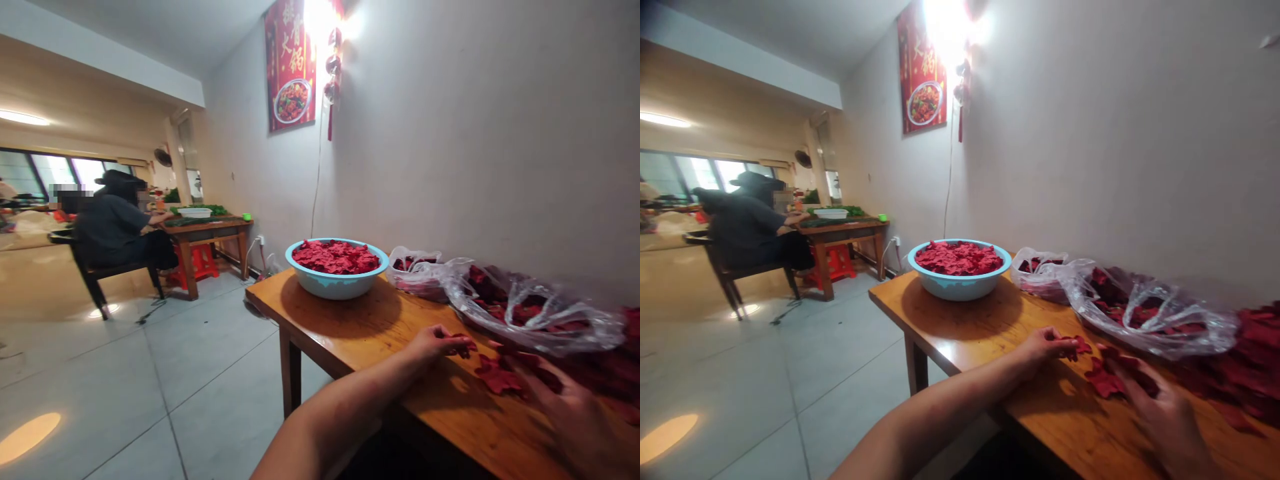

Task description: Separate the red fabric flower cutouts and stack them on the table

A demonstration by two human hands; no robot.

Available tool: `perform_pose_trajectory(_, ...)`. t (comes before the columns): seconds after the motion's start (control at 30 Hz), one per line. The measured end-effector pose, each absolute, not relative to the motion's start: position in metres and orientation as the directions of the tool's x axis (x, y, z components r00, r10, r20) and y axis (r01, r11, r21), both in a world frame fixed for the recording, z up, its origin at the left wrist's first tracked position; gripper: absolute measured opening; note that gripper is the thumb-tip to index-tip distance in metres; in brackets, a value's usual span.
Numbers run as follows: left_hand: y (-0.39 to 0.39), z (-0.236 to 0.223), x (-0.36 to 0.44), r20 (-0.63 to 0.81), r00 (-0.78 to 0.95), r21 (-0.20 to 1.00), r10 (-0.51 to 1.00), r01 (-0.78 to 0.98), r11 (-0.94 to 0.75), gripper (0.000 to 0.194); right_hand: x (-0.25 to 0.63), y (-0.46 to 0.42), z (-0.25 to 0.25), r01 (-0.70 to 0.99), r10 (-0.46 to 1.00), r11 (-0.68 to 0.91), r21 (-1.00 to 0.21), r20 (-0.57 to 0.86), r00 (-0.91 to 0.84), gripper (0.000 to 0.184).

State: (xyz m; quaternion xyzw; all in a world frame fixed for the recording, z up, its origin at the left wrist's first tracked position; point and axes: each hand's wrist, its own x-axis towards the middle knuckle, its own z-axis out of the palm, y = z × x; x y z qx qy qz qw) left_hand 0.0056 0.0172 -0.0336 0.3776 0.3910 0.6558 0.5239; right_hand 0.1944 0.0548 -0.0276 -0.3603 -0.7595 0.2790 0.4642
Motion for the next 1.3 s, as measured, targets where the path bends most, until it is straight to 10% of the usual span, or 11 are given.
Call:
perform_pose_trajectory(0.37,0.002,-0.034,0.002,0.132,0.045,0.928,0.990,-0.357,-0.108,0.049,0.170,0.023,-0.020,0.215,0.768,0.597,-0.773,0.474,-0.430,0.032)
perform_pose_trajectory(0.63,0.003,-0.037,0.003,0.156,-0.008,0.936,0.988,-0.318,-0.151,0.029,0.173,0.027,-0.021,0.196,0.742,0.634,-0.748,0.518,-0.425,0.034)
perform_pose_trajectory(0.87,0.014,-0.039,0.004,0.148,-0.040,0.882,0.988,-0.447,-0.150,0.060,0.166,0.019,-0.017,0.232,0.649,0.740,-0.631,0.582,-0.489,0.013)
perform_pose_trajectory(1.3,0.024,-0.034,0.022,0.080,-0.103,0.838,0.991,-0.531,-0.123,0.051,0.163,0.020,-0.017,0.266,0.707,0.702,-0.660,0.602,-0.371,0.020)
